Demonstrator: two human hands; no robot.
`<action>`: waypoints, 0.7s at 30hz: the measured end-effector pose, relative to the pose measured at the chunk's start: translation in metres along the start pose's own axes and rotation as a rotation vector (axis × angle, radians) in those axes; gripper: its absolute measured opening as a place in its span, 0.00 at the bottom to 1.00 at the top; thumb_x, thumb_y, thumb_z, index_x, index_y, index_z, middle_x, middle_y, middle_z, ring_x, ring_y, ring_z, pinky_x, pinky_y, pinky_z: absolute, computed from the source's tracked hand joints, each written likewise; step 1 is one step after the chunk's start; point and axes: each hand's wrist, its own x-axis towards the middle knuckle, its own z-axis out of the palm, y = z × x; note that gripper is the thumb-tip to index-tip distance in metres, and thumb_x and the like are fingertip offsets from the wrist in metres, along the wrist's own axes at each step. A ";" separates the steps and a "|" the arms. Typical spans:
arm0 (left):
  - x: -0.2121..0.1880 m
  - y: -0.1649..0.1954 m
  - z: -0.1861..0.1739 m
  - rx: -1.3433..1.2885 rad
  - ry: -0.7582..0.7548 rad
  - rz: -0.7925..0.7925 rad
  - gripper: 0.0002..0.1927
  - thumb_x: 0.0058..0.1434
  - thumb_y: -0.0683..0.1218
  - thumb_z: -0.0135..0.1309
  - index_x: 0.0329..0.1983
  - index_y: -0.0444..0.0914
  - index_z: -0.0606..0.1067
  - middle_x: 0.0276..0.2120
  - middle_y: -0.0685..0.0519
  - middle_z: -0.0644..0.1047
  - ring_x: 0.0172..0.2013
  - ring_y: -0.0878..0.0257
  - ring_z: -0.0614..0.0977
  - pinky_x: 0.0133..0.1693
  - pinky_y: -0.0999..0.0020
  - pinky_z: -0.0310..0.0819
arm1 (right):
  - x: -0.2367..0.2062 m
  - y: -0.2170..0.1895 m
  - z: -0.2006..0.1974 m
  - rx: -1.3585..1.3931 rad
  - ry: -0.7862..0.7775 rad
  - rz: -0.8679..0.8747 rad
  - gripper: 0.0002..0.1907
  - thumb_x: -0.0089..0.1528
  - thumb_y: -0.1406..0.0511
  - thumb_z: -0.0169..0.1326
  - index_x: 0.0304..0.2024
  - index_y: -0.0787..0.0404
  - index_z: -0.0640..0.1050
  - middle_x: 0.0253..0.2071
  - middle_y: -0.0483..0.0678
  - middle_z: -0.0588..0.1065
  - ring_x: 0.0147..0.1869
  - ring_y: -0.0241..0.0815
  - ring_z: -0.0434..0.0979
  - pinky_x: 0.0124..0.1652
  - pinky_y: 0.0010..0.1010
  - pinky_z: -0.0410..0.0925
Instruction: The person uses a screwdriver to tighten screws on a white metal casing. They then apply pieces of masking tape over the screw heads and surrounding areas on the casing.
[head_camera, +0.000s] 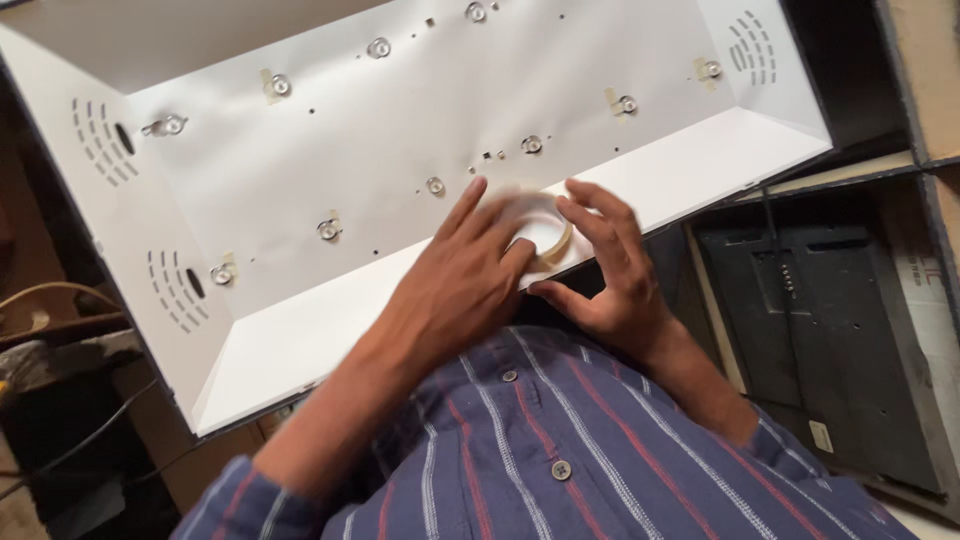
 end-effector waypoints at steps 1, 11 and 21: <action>0.001 0.005 -0.005 -0.081 -0.104 -0.085 0.08 0.59 0.42 0.53 0.40 0.34 0.73 0.42 0.43 0.78 0.55 0.47 0.78 0.72 0.45 0.57 | -0.002 -0.002 0.000 0.017 0.017 0.013 0.38 0.57 0.58 0.69 0.65 0.65 0.70 0.67 0.59 0.68 0.72 0.58 0.70 0.68 0.44 0.67; -0.022 0.038 -0.016 -0.273 0.155 -0.207 0.15 0.63 0.36 0.50 0.54 0.30 0.69 0.33 0.45 0.78 0.40 0.49 0.82 0.59 0.50 0.71 | -0.006 -0.013 0.000 0.284 0.055 0.080 0.27 0.58 0.65 0.69 0.58 0.64 0.77 0.62 0.58 0.75 0.66 0.51 0.78 0.63 0.38 0.74; -0.028 0.040 -0.023 -0.240 0.037 -0.238 0.25 0.63 0.37 0.54 0.63 0.28 0.68 0.29 0.48 0.79 0.33 0.55 0.80 0.44 0.55 0.71 | 0.001 -0.018 -0.004 0.067 0.103 -0.056 0.06 0.63 0.71 0.63 0.40 0.63 0.78 0.43 0.50 0.79 0.48 0.43 0.80 0.46 0.30 0.74</action>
